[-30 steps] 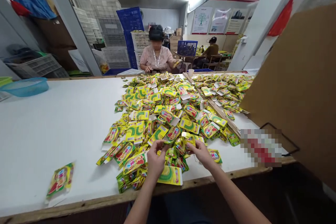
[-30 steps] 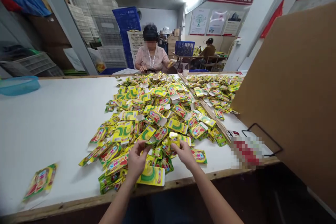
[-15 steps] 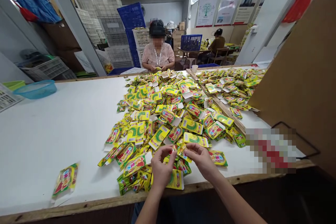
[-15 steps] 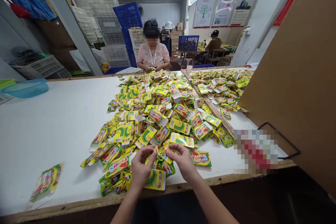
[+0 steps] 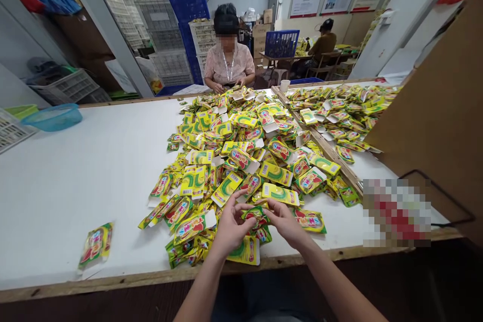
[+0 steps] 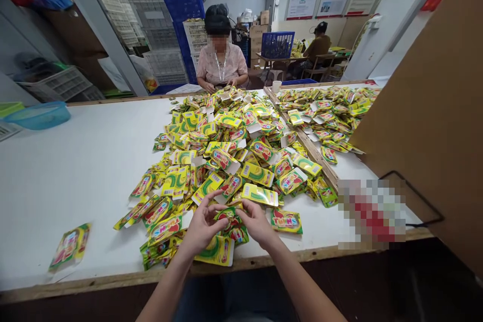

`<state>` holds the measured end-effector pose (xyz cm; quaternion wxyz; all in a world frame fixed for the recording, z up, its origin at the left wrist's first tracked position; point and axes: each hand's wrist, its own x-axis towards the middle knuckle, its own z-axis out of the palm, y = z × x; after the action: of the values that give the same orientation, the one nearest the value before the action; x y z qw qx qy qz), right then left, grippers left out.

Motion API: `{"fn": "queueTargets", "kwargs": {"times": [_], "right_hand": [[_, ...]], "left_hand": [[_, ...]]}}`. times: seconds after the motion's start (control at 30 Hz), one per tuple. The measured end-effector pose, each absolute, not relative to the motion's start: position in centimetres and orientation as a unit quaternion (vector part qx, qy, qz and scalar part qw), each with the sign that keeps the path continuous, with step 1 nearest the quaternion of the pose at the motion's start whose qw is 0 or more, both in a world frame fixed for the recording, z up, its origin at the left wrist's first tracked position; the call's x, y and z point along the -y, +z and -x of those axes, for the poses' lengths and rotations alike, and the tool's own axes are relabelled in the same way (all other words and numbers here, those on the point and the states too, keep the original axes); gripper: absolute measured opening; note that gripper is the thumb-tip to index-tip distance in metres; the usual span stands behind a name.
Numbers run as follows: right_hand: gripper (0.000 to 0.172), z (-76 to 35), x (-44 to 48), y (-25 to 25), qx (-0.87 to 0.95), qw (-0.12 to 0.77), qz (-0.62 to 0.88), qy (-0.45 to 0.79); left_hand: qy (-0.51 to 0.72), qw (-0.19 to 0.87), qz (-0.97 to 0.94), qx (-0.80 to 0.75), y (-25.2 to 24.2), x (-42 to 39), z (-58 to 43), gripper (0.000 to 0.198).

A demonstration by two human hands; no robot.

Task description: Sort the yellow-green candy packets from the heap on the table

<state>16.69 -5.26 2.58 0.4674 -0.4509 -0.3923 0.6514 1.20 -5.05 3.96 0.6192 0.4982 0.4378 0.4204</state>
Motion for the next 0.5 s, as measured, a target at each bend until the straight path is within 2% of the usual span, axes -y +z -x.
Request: {"fn": "queueTargets", "kwargs": {"times": [0.1, 0.2, 0.27, 0.4, 0.43, 0.5], "right_hand": [[0.039, -17.0, 5.6, 2.9, 0.397, 0.431, 0.439, 0.681], [0.038, -18.0, 5.7, 3.0, 0.417, 0.431, 0.448, 0.663], [0.04, -19.0, 5.8, 3.1, 0.406, 0.45, 0.463, 0.646], [0.044, -20.6, 6.0, 3.0, 0.374, 0.469, 0.496, 0.627], [0.045, -20.7, 6.2, 2.9, 0.375, 0.466, 0.499, 0.626], [0.045, -20.9, 6.4, 2.6, 0.38, 0.464, 0.502, 0.623]], "left_hand": [[0.38, 0.577, -0.553, -0.466, 3.8, 4.9, -1.6, 0.068], [0.329, 0.498, -0.654, -0.465, 4.4, 3.7, -1.7, 0.061], [0.285, 0.398, -0.743, -0.456, 5.5, 1.6, -1.7, 0.06], [0.18, 0.093, -0.83, -0.52, 7.5, -5.4, -1.7, 0.075], [0.15, 0.04, -0.843, -0.515, 7.6, -7.2, -1.8, 0.077], [0.102, 0.0, -0.87, -0.482, 7.5, -10.0, -2.1, 0.073]]}}
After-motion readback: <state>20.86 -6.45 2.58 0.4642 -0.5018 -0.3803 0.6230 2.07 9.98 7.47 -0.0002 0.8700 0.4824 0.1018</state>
